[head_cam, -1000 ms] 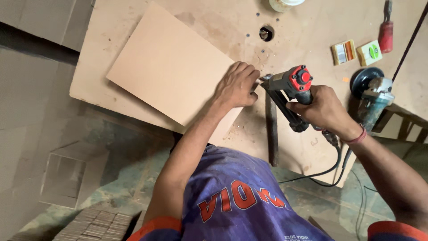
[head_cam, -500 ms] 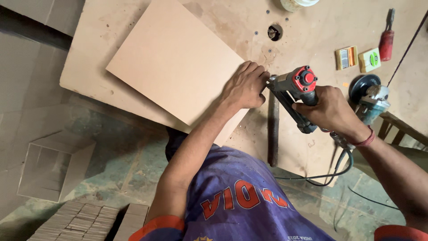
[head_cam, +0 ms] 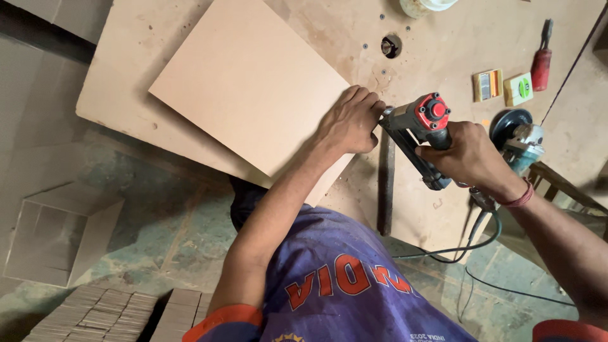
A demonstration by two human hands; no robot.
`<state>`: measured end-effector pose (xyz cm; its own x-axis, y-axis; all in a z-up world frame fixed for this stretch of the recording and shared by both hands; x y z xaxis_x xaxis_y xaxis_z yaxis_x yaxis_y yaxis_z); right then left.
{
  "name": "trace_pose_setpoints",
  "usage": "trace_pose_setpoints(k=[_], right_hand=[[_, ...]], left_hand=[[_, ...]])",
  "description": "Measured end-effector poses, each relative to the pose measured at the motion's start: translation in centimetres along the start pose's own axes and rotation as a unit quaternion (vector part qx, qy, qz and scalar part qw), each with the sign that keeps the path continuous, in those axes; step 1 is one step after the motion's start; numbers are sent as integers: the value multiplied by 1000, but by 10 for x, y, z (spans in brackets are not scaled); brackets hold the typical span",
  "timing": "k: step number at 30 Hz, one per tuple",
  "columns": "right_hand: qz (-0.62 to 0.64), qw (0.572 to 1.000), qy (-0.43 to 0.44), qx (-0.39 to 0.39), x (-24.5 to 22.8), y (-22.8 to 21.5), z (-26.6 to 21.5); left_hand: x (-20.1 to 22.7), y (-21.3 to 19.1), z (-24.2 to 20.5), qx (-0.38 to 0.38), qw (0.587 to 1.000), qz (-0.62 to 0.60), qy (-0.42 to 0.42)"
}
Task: The person assembles small wooden boxes by applying glue to the edges of a pre-cut frame and attaching a flat panel to form the base. They use a pneumatic nail gun to secure the panel and then inspect the joints.
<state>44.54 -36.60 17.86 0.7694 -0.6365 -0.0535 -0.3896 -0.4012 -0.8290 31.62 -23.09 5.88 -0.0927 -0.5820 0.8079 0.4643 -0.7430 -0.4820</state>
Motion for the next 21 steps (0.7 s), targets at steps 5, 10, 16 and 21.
trace_pose_setpoints(k=[5, 10, 16, 21], right_hand=[[-13, 1000, -4, 8, -1, -1, 0], [-14, 1000, 0, 5, -2, 0, 1], [20, 1000, -17, 13, -7, -4, -7], [14, 1000, -8, -15, -11, 7, -24]], left_hand=[[1, -1, 1, -8, 1000, 4, -18], [2, -2, 1, -19, 1000, 13, -19], [9, -1, -7, -49, 997, 51, -41], [37, -8, -80, -15, 985, 131, -115]])
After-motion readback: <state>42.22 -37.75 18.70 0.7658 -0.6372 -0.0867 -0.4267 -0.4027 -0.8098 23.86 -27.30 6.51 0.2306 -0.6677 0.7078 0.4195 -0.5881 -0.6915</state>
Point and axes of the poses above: each hand's wrist, its own z-axis towards the middle knuckle, its own y-axis out of the palm, x = y × z, the point moved 4 cm from there along z, towards the middle knuckle, and after that the axes turned 13 degrees about -z, right-handed, at the moved point
